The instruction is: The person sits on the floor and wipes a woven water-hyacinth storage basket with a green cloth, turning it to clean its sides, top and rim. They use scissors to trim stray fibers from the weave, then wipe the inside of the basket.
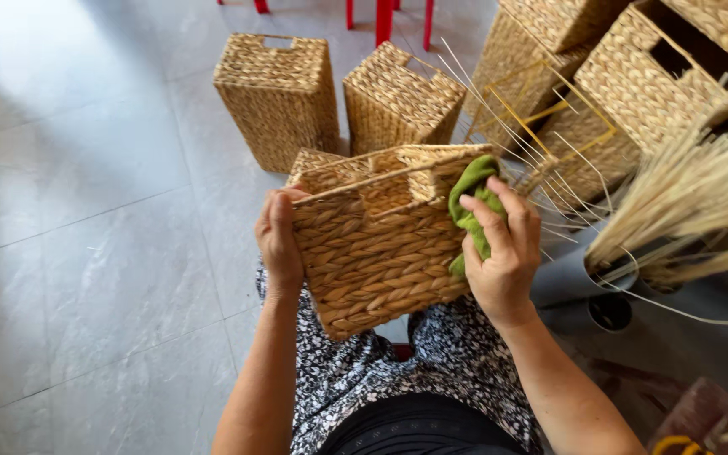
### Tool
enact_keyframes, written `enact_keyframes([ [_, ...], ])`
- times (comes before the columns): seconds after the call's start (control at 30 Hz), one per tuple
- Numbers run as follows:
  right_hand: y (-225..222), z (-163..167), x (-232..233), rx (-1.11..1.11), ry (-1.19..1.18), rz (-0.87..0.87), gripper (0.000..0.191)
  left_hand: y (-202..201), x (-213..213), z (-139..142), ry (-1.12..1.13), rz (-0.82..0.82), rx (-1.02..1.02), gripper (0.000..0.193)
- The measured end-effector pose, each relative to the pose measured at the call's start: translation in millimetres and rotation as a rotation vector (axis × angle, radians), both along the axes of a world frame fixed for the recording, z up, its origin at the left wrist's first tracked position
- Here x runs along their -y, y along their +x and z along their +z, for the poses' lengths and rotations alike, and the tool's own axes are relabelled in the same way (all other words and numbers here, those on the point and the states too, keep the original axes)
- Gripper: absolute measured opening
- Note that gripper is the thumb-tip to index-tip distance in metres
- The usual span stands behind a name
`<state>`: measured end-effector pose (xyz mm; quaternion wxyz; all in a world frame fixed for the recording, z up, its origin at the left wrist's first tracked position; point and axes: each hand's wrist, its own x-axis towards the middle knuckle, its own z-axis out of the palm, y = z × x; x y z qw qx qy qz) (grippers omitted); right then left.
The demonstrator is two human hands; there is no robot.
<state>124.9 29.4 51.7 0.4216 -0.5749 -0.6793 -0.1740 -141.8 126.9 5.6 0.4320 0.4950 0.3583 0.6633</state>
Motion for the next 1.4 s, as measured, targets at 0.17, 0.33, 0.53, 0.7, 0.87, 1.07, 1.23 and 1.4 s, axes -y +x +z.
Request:
enact_keyframes([
  [0.17,-59.1,-1.7,-2.8,0.077,0.017,0.291,0.062,12.6,4.0,4.7,0.115,0.086,-0.194,0.038],
  [0.33,-44.8,-6.6,-5.2,0.257,-0.036,0.455,0.061,13.2,11.0,12.3,0.122,0.103,-0.199,0.035],
  [0.53,39.4,-0.1,-13.4,0.197,-0.057,0.058,0.047,12.4,8.8,20.5,0.166,0.112,-0.29,0.034],
  [0.7,33.5,-10.2,-1.4,0.088,-0.038,-0.057,0.054,20.0,9.4,20.4,0.181,0.123,-0.274,0.033],
  [0.87,-36.7,-19.5,1.8,0.151,-0.063,0.142,0.059,15.9,10.4,15.8,0.156,0.144,-0.249,0.035],
  [1.07,-132.9,-6.1,8.8,0.107,-0.047,0.552,0.061,14.1,7.1,13.2,0.014,0.101,-0.112,0.039],
  [1.23,-92.8,-11.3,0.4,0.319,-0.111,0.489,0.064,6.5,8.7,12.0,0.083,0.094,-0.212,0.038],
  [1.4,21.0,-19.2,-11.6,0.218,-0.103,0.171,0.058,9.7,12.7,14.7,0.155,0.117,-0.331,0.037],
])
